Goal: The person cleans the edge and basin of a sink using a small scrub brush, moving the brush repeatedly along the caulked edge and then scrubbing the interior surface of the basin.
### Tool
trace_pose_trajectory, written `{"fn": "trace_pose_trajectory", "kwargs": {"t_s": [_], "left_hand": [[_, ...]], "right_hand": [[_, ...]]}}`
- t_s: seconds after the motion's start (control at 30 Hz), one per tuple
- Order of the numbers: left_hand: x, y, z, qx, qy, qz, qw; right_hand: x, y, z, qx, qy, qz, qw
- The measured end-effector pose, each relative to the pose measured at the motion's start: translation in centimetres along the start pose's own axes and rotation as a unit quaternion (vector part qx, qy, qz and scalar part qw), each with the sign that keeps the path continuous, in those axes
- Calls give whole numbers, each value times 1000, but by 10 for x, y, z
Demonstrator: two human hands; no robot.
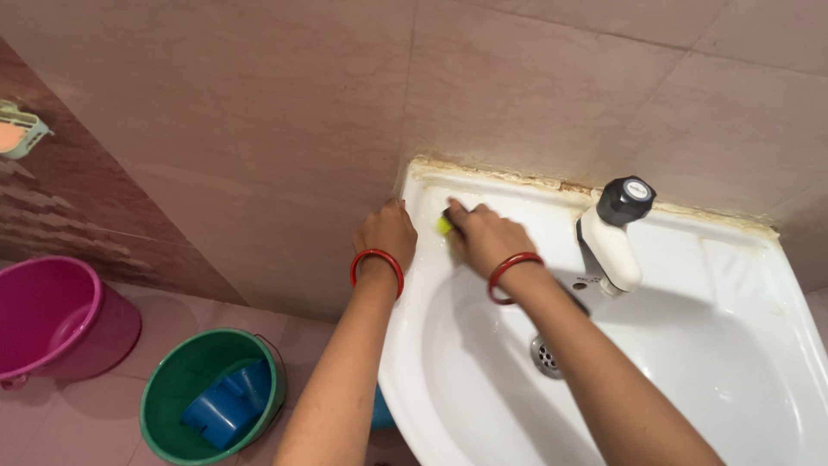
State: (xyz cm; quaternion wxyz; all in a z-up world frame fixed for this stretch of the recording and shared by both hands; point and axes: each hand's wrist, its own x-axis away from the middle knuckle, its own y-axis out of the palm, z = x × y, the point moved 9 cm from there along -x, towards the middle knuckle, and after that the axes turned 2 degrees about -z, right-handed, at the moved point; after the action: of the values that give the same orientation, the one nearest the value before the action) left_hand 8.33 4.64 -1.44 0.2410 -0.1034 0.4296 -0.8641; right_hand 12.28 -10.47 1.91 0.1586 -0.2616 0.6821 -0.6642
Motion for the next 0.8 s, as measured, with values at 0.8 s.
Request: {"fn": "trace_pose_trajectory", "kwargs": {"t_s": [0.8], "left_hand": [[2, -6, -1, 13, -10, -4, 1000]], "right_hand": [[-3, -20, 16, -6, 23, 59, 998]]}}
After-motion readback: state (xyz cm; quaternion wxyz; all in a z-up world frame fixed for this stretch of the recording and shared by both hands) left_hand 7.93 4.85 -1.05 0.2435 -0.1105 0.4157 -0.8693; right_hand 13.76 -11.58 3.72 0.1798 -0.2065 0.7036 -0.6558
